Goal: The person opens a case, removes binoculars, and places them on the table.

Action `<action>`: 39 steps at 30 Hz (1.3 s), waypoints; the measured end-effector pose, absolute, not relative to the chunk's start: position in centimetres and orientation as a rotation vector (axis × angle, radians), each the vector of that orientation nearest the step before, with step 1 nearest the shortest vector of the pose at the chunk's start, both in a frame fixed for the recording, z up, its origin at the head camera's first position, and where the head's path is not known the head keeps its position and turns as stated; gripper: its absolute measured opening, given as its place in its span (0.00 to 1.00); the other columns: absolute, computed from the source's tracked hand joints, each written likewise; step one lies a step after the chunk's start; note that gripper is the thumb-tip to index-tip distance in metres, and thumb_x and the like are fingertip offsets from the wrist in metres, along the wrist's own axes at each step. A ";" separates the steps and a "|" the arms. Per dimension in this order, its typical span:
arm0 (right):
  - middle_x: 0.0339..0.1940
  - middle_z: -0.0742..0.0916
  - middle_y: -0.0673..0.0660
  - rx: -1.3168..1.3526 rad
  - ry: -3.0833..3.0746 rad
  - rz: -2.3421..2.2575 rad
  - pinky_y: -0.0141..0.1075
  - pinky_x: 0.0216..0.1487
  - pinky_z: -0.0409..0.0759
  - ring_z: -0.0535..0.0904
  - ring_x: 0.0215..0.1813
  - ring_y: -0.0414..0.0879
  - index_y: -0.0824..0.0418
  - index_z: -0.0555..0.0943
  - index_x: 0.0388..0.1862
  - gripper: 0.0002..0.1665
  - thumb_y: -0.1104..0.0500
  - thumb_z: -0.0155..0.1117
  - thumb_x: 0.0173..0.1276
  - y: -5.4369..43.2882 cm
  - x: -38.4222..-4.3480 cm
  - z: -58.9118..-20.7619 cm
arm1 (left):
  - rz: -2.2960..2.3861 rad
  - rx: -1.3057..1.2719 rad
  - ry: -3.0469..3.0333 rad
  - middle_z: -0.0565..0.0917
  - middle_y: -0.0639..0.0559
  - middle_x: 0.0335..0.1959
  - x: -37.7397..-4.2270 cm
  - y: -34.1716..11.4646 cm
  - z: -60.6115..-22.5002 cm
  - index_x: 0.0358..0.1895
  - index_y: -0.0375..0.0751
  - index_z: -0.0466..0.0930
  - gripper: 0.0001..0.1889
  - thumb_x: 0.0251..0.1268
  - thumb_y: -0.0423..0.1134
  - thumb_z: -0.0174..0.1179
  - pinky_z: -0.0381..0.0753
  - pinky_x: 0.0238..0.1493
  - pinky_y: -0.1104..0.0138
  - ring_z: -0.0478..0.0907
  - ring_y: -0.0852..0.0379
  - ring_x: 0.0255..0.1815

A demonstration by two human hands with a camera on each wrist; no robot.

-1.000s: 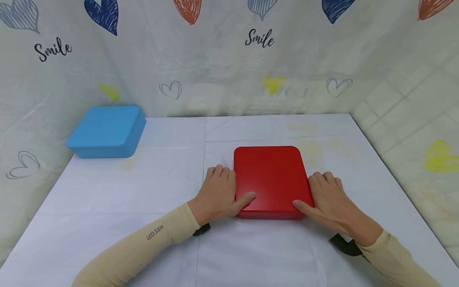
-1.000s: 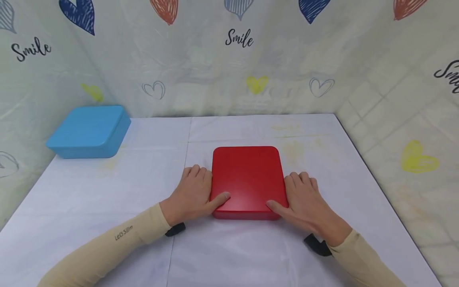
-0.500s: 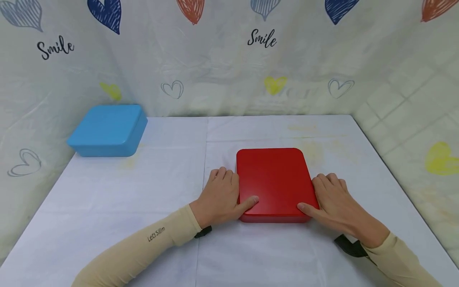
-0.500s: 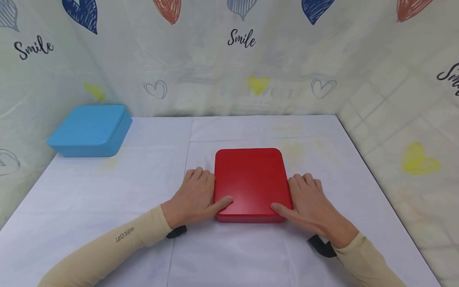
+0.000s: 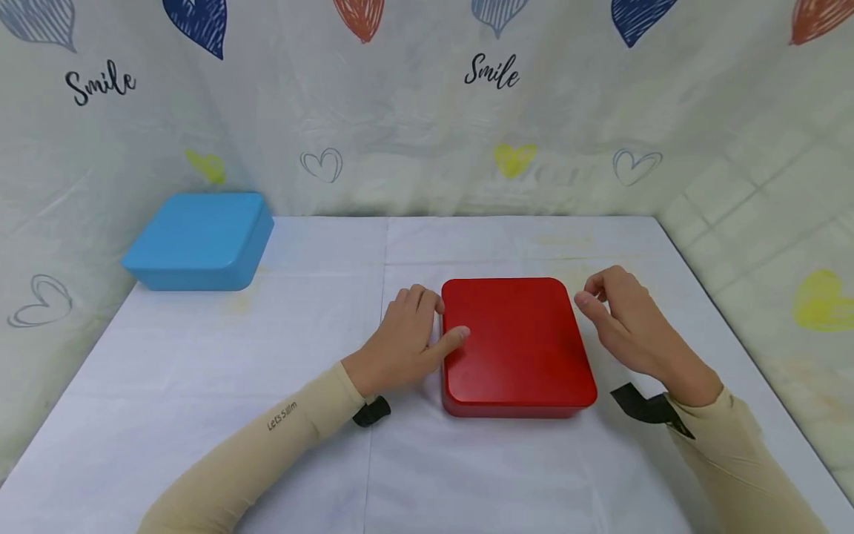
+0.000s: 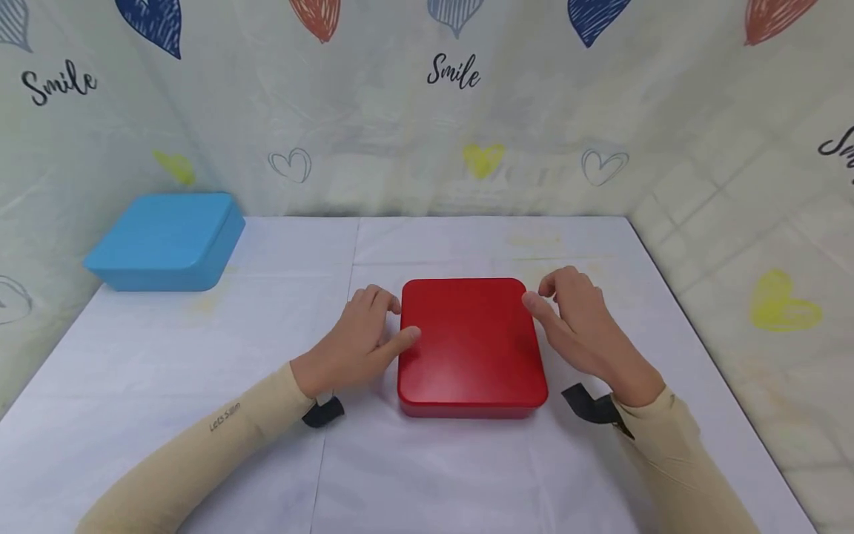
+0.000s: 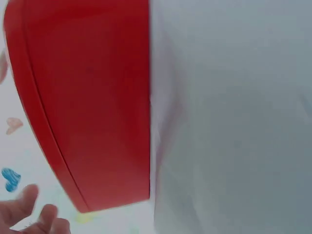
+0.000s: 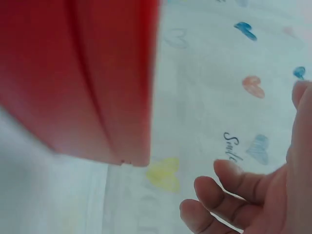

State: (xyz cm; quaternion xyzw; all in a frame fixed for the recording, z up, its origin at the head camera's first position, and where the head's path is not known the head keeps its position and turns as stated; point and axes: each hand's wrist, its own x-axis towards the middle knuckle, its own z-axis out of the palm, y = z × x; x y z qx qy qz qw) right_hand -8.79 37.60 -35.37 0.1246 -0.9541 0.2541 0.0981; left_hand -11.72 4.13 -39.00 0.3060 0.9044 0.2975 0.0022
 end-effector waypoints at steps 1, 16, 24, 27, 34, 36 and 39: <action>0.42 0.79 0.60 0.340 -2.824 0.773 0.36 0.38 0.68 0.69 0.43 0.48 0.65 0.73 0.50 0.18 0.50 0.50 0.80 37.5 -9.1 -35.2 | 1.032 0.944 2.780 0.75 0.47 0.49 -12.0 4.1 -39.0 0.54 0.38 0.70 0.25 0.74 0.58 0.56 0.72 0.52 0.61 0.72 0.53 0.50; 0.64 0.77 0.62 -0.103 -3.046 1.282 0.42 0.52 0.76 0.83 0.45 0.45 0.60 0.64 0.75 0.39 0.35 0.50 0.79 37.8 -11.5 -35.0 | 1.662 0.317 2.045 0.74 0.49 0.64 -14.5 3.5 -38.6 0.71 0.49 0.63 0.27 0.74 0.46 0.59 0.87 0.55 0.56 0.87 0.48 0.45; 0.67 0.77 0.61 -0.054 -3.159 1.372 0.40 0.57 0.79 0.84 0.52 0.50 0.59 0.63 0.76 0.39 0.37 0.56 0.78 38.6 -11.6 -35.4 | 1.716 0.276 1.899 0.75 0.44 0.62 -14.8 3.7 -39.0 0.69 0.45 0.66 0.26 0.72 0.39 0.61 0.89 0.51 0.59 0.85 0.52 0.48; 0.66 0.78 0.61 -0.061 -3.198 1.350 0.42 0.58 0.78 0.86 0.51 0.49 0.59 0.64 0.76 0.39 0.37 0.57 0.78 38.9 -11.6 -35.2 | 1.717 0.267 1.871 0.75 0.44 0.63 -14.8 3.7 -39.0 0.69 0.45 0.66 0.26 0.71 0.37 0.62 0.89 0.51 0.57 0.85 0.51 0.49; 0.55 0.81 0.60 -0.054 -3.219 1.390 0.40 0.54 0.80 0.87 0.45 0.47 0.61 0.70 0.71 0.34 0.43 0.62 0.76 39.2 -11.9 -35.6 | 1.738 0.201 1.833 0.75 0.41 0.63 -14.9 3.8 -39.3 0.72 0.41 0.64 0.30 0.69 0.33 0.63 0.90 0.49 0.55 0.86 0.51 0.49; 0.54 0.82 0.60 -0.056 -3.219 1.411 0.40 0.54 0.80 0.88 0.44 0.47 0.61 0.70 0.71 0.34 0.44 0.63 0.75 39.2 -12.0 -35.7 | 1.732 0.185 1.832 0.76 0.40 0.63 -14.8 3.7 -39.3 0.72 0.40 0.64 0.30 0.69 0.32 0.63 0.90 0.49 0.55 0.86 0.51 0.49; 0.53 0.82 0.60 -0.062 -3.215 1.438 0.40 0.53 0.80 0.87 0.44 0.47 0.61 0.70 0.71 0.34 0.45 0.64 0.75 39.2 -12.0 -35.8 | 1.732 0.172 1.830 0.76 0.39 0.63 -14.8 3.6 -39.2 0.71 0.39 0.65 0.30 0.69 0.32 0.63 0.90 0.49 0.55 0.86 0.50 0.49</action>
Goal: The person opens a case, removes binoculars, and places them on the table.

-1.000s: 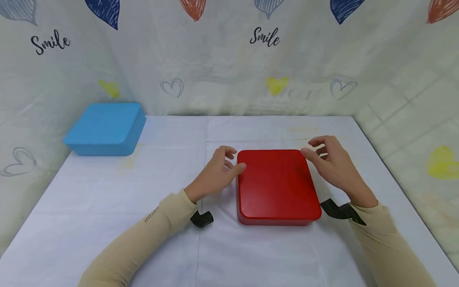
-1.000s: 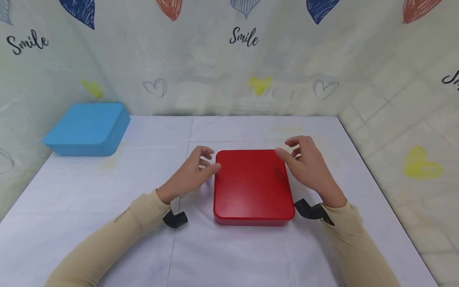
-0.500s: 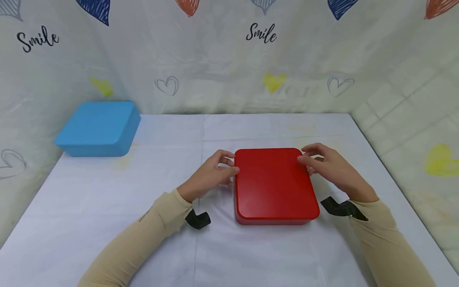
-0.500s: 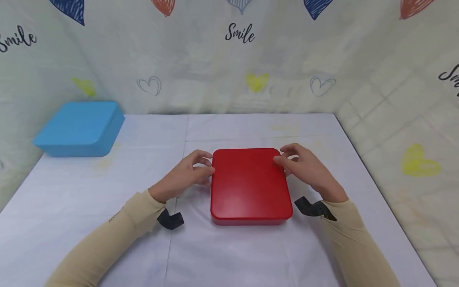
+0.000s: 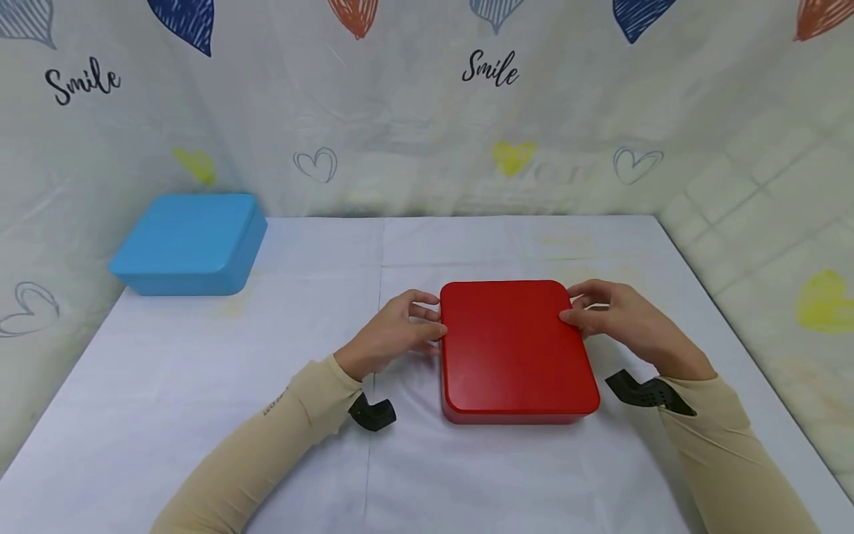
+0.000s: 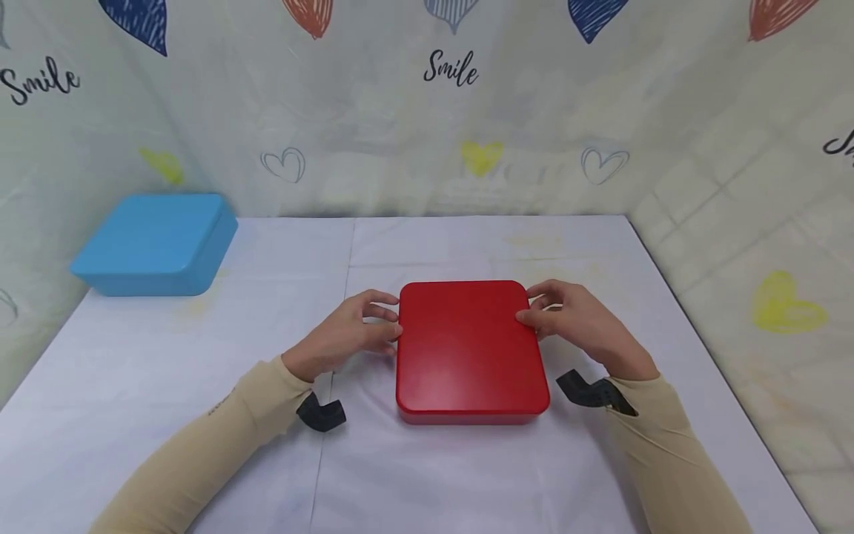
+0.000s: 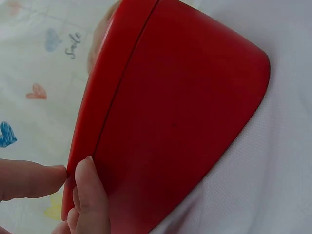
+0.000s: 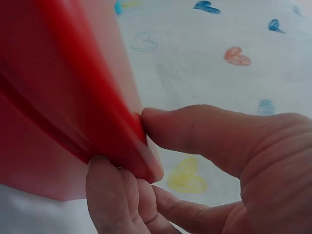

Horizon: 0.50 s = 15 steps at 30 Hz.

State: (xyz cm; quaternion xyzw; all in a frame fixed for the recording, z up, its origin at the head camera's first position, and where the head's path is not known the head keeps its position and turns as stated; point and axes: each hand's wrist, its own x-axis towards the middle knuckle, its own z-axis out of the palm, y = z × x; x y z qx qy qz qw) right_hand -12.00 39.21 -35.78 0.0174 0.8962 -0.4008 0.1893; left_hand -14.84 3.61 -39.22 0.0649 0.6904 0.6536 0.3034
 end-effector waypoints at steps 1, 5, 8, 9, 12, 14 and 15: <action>0.52 0.82 0.60 0.053 2.515 -1.132 0.40 0.53 0.80 0.87 0.44 0.47 0.61 0.69 0.71 0.34 0.45 0.64 0.74 39.2 -12.0 -35.8 | 1.731 0.175 1.831 0.77 0.38 0.63 -14.8 3.6 -39.2 0.71 0.38 0.65 0.30 0.69 0.32 0.63 0.90 0.49 0.55 0.86 0.50 0.49; 0.52 0.83 0.60 0.064 2.501 -1.143 0.41 0.52 0.81 0.87 0.43 0.48 0.61 0.69 0.71 0.36 0.44 0.65 0.73 39.3 -12.0 -35.9 | 1.723 0.169 1.836 0.77 0.38 0.63 -14.9 3.6 -39.0 0.71 0.38 0.66 0.30 0.68 0.31 0.64 0.90 0.49 0.55 0.87 0.51 0.48; 0.51 0.84 0.60 0.068 2.493 -1.148 0.41 0.52 0.80 0.87 0.43 0.48 0.62 0.67 0.71 0.36 0.46 0.65 0.73 39.3 -12.0 -35.9 | 1.720 0.167 1.842 0.78 0.38 0.62 -14.9 3.5 -39.0 0.70 0.37 0.67 0.29 0.66 0.31 0.65 0.90 0.50 0.55 0.88 0.52 0.45; 0.50 0.84 0.60 0.062 2.490 -1.153 0.41 0.52 0.80 0.88 0.43 0.48 0.63 0.67 0.72 0.36 0.46 0.65 0.74 39.4 -12.0 -35.9 | 1.719 0.169 1.847 0.79 0.38 0.62 -14.9 3.5 -38.9 0.70 0.36 0.68 0.29 0.66 0.31 0.65 0.90 0.50 0.56 0.88 0.52 0.43; 0.48 0.85 0.58 0.063 2.475 -1.175 0.41 0.52 0.80 0.88 0.41 0.48 0.65 0.66 0.71 0.36 0.48 0.66 0.73 39.3 -12.0 -35.9 | 1.723 0.169 1.850 0.80 0.37 0.61 -14.9 3.4 -39.0 0.69 0.35 0.70 0.29 0.66 0.31 0.66 0.90 0.51 0.56 0.89 0.53 0.40; 0.47 0.86 0.57 0.054 2.464 -1.196 0.41 0.52 0.80 0.88 0.41 0.48 0.67 0.66 0.71 0.36 0.50 0.65 0.74 39.3 -12.0 -35.9 | 1.726 0.168 1.847 0.80 0.37 0.61 -14.9 3.4 -39.0 0.69 0.34 0.70 0.29 0.65 0.31 0.66 0.90 0.51 0.57 0.90 0.52 0.39; 0.46 0.86 0.57 0.050 2.459 -1.207 0.42 0.52 0.81 0.88 0.41 0.48 0.67 0.66 0.70 0.35 0.50 0.65 0.74 39.3 -11.9 -35.9 | 1.728 0.164 1.846 0.81 0.37 0.61 -14.9 3.3 -39.0 0.69 0.35 0.71 0.29 0.65 0.31 0.66 0.90 0.51 0.57 0.90 0.52 0.39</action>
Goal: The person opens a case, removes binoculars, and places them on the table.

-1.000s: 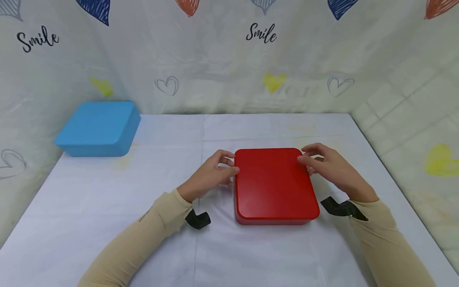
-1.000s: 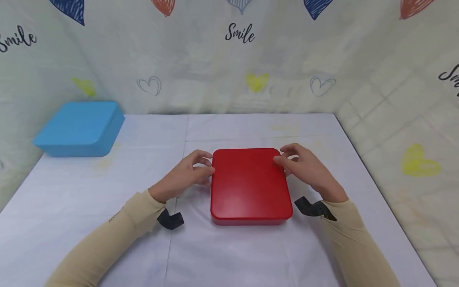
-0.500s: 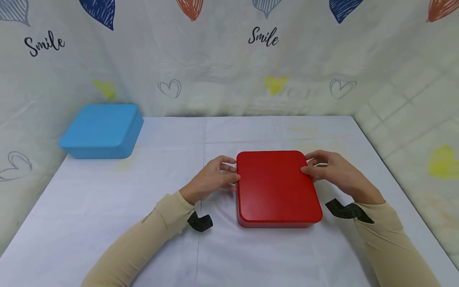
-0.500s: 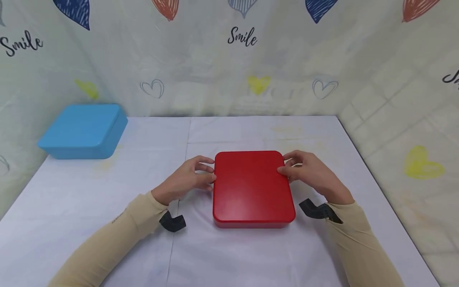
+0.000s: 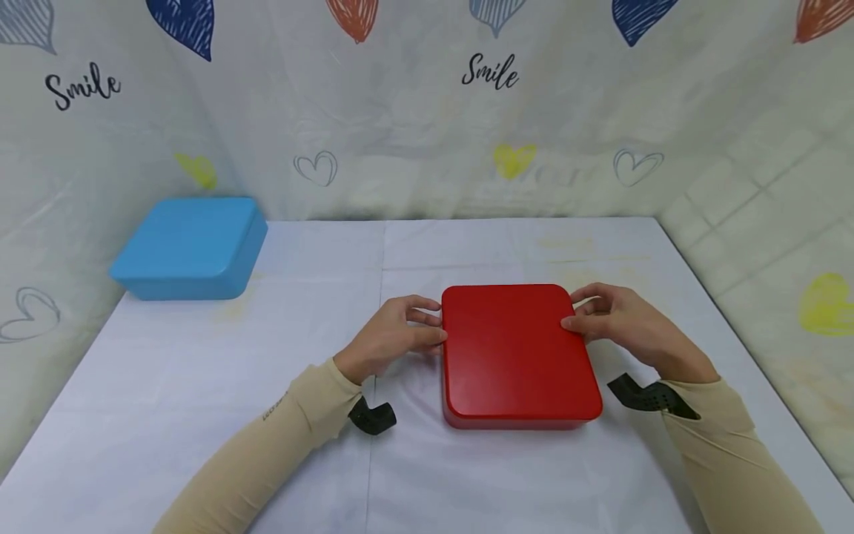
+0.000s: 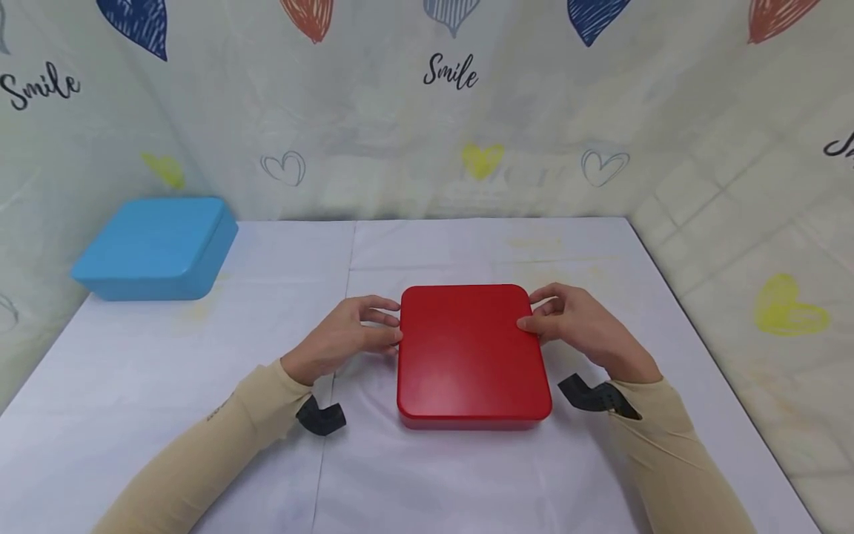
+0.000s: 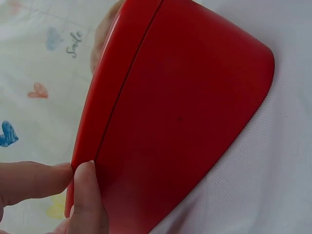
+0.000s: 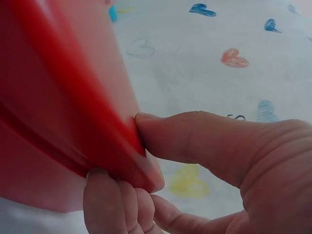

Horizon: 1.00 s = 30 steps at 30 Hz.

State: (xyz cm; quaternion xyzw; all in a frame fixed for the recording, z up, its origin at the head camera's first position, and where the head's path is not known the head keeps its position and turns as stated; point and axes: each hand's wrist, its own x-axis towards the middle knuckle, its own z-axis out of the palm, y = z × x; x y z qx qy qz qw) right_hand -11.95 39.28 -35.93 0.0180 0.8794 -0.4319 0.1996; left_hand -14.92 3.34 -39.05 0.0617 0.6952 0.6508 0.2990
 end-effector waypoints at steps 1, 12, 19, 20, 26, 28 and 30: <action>0.45 0.86 0.56 0.059 2.453 -1.215 0.41 0.52 0.80 0.88 0.40 0.48 0.67 0.66 0.70 0.35 0.50 0.66 0.73 39.3 -11.9 -35.9 | 1.731 0.164 1.844 0.81 0.37 0.61 -14.9 3.3 -39.1 0.69 0.34 0.71 0.28 0.65 0.30 0.66 0.90 0.51 0.57 0.90 0.52 0.39; 0.47 0.85 0.58 0.076 2.463 -1.187 0.41 0.50 0.79 0.88 0.40 0.49 0.66 0.67 0.69 0.35 0.49 0.66 0.72 39.2 -11.7 -35.9 | 1.727 0.155 1.842 0.81 0.37 0.61 -14.7 3.4 -39.0 0.68 0.36 0.71 0.29 0.64 0.30 0.67 0.90 0.51 0.56 0.89 0.53 0.39; 0.48 0.84 0.62 0.056 2.457 -1.211 0.42 0.49 0.84 0.88 0.38 0.49 0.67 0.67 0.66 0.34 0.50 0.66 0.72 39.4 -11.8 -35.7 | 1.728 0.159 1.828 0.81 0.37 0.61 -14.7 3.3 -38.8 0.69 0.37 0.70 0.29 0.64 0.31 0.67 0.90 0.51 0.55 0.90 0.53 0.39; 0.48 0.83 0.62 0.062 2.457 -1.208 0.41 0.49 0.84 0.88 0.38 0.49 0.67 0.67 0.66 0.33 0.49 0.66 0.72 39.4 -11.8 -35.7 | 1.727 0.160 1.827 0.81 0.37 0.61 -14.7 3.3 -38.8 0.69 0.37 0.70 0.29 0.64 0.31 0.67 0.90 0.51 0.55 0.90 0.53 0.39; 0.49 0.83 0.61 0.055 2.453 -1.213 0.40 0.47 0.86 0.87 0.39 0.48 0.68 0.66 0.66 0.34 0.50 0.66 0.73 39.6 -11.8 -36.0 | 1.732 0.157 1.811 0.80 0.37 0.61 -14.7 3.4 -39.0 0.69 0.36 0.70 0.29 0.65 0.30 0.66 0.90 0.50 0.55 0.89 0.54 0.40; 0.50 0.83 0.61 0.062 2.451 -1.218 0.39 0.46 0.86 0.87 0.39 0.47 0.68 0.66 0.66 0.33 0.50 0.66 0.73 39.6 -11.8 -36.1 | 1.736 0.155 1.802 0.80 0.36 0.61 -14.7 3.4 -39.0 0.69 0.36 0.69 0.29 0.65 0.29 0.66 0.90 0.51 0.54 0.89 0.54 0.41; 0.49 0.83 0.60 0.067 2.449 -1.226 0.39 0.46 0.87 0.86 0.40 0.46 0.68 0.66 0.66 0.33 0.51 0.66 0.73 39.6 -11.8 -36.2 | 1.737 0.156 1.798 0.80 0.37 0.61 -14.7 3.4 -39.0 0.69 0.36 0.69 0.29 0.65 0.29 0.66 0.90 0.51 0.54 0.89 0.54 0.42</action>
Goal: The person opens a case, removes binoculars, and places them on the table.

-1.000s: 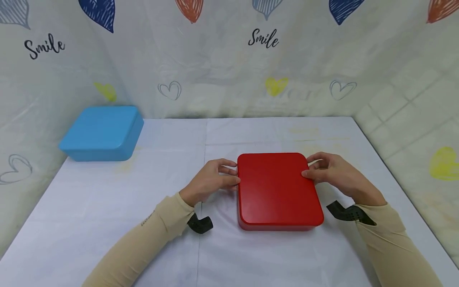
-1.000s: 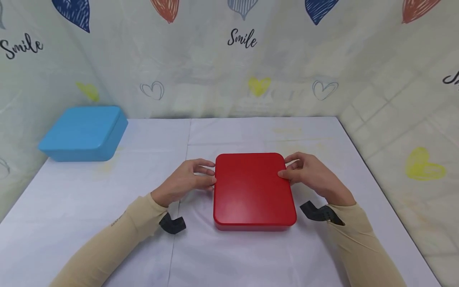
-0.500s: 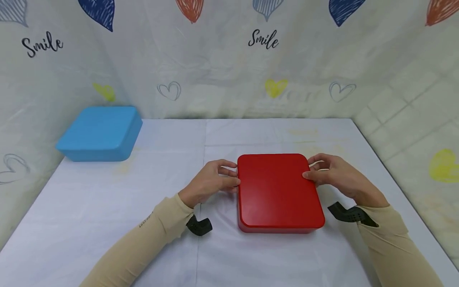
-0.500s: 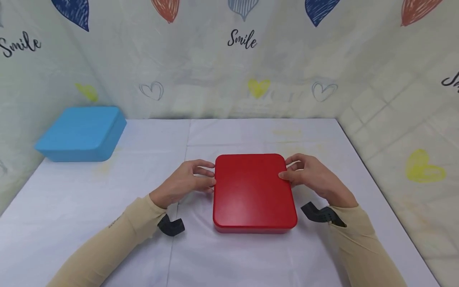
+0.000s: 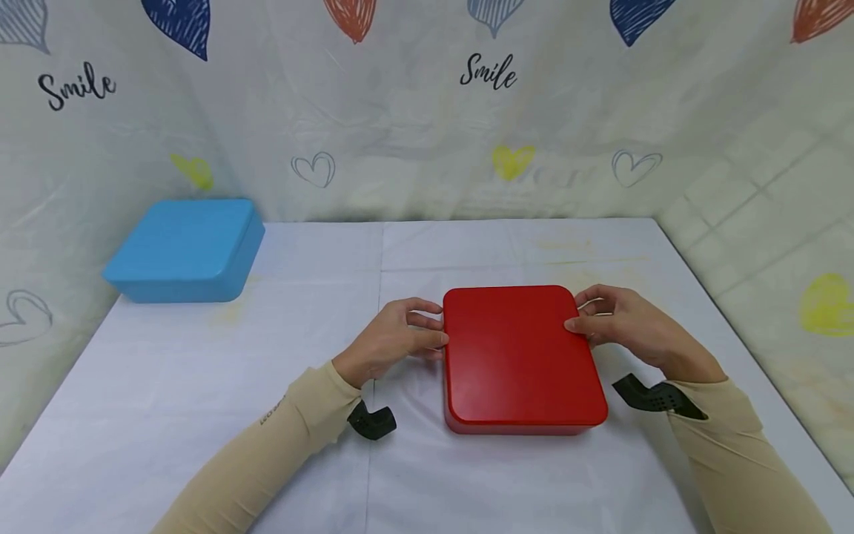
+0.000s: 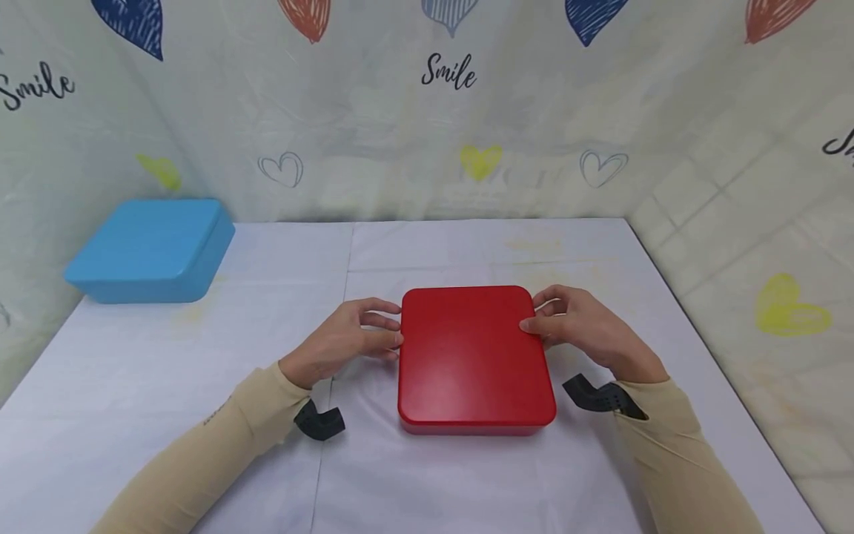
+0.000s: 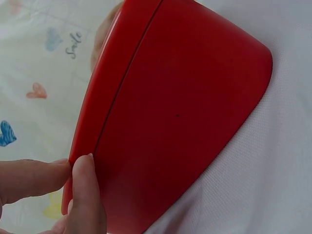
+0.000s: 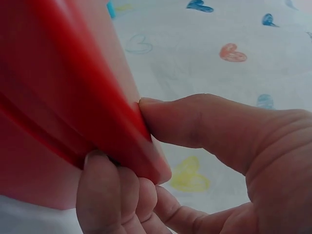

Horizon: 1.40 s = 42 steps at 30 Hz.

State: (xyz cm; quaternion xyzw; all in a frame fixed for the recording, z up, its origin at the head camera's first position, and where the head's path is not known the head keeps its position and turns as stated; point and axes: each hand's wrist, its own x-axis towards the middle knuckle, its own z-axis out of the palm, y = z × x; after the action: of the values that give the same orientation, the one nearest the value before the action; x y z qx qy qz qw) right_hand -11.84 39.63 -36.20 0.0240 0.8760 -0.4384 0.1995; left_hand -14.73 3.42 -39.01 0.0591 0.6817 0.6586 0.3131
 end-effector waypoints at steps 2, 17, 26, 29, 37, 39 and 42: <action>0.49 0.83 0.59 0.072 2.449 -1.229 0.38 0.46 0.87 0.86 0.40 0.45 0.69 0.66 0.67 0.34 0.52 0.66 0.73 39.7 -11.9 -36.3 | 1.737 0.161 1.797 0.80 0.37 0.61 -14.7 3.4 -39.0 0.70 0.36 0.69 0.29 0.65 0.29 0.66 0.90 0.51 0.54 0.89 0.53 0.42; 0.45 0.82 0.55 0.070 2.438 -1.297 0.38 0.48 0.88 0.87 0.43 0.44 0.67 0.70 0.60 0.27 0.52 0.67 0.73 39.8 -11.6 -35.2 | 1.720 0.213 1.799 0.80 0.39 0.59 -14.4 3.5 -38.6 0.69 0.39 0.71 0.31 0.64 0.36 0.71 0.89 0.53 0.54 0.91 0.49 0.38; 0.43 0.81 0.56 0.050 2.450 -1.265 0.41 0.45 0.89 0.85 0.43 0.45 0.65 0.69 0.58 0.26 0.51 0.67 0.74 39.9 -11.5 -35.2 | 1.749 0.203 1.758 0.82 0.39 0.56 -14.4 3.6 -39.0 0.67 0.41 0.71 0.29 0.65 0.34 0.70 0.89 0.53 0.54 0.91 0.50 0.39; 0.43 0.81 0.56 0.040 2.445 -1.270 0.43 0.43 0.89 0.84 0.43 0.45 0.65 0.69 0.58 0.25 0.51 0.66 0.74 39.9 -11.5 -35.1 | 1.760 0.197 1.753 0.82 0.38 0.56 -14.5 3.6 -39.1 0.67 0.40 0.71 0.29 0.65 0.35 0.70 0.89 0.52 0.54 0.91 0.50 0.40; 0.46 0.80 0.58 0.049 2.437 -1.240 0.43 0.43 0.89 0.83 0.45 0.47 0.64 0.68 0.60 0.26 0.50 0.65 0.75 39.8 -11.7 -35.1 | 1.766 0.216 1.752 0.83 0.39 0.54 -14.5 3.6 -39.1 0.65 0.37 0.71 0.26 0.67 0.36 0.68 0.89 0.53 0.54 0.90 0.52 0.40; 0.48 0.80 0.60 0.046 2.433 -1.236 0.44 0.42 0.90 0.84 0.46 0.48 0.63 0.68 0.61 0.26 0.49 0.65 0.75 39.8 -11.6 -35.1 | 1.768 0.225 1.747 0.84 0.40 0.53 -14.5 3.6 -39.2 0.64 0.36 0.72 0.25 0.67 0.36 0.68 0.89 0.54 0.54 0.90 0.53 0.41; 0.49 0.81 0.62 0.050 2.427 -1.230 0.45 0.42 0.90 0.84 0.46 0.50 0.61 0.67 0.61 0.26 0.48 0.64 0.76 39.9 -11.6 -35.0 | 1.790 0.225 1.729 0.84 0.41 0.52 -14.6 3.6 -39.2 0.64 0.36 0.71 0.24 0.68 0.36 0.67 0.89 0.55 0.54 0.89 0.54 0.42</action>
State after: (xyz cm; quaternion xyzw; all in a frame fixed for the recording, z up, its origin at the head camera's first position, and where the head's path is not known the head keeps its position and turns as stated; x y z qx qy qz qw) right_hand -11.58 39.88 -34.99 0.0180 0.8723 -0.4420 0.2084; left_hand -14.56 3.58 -39.21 0.0856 0.6565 0.6797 0.3157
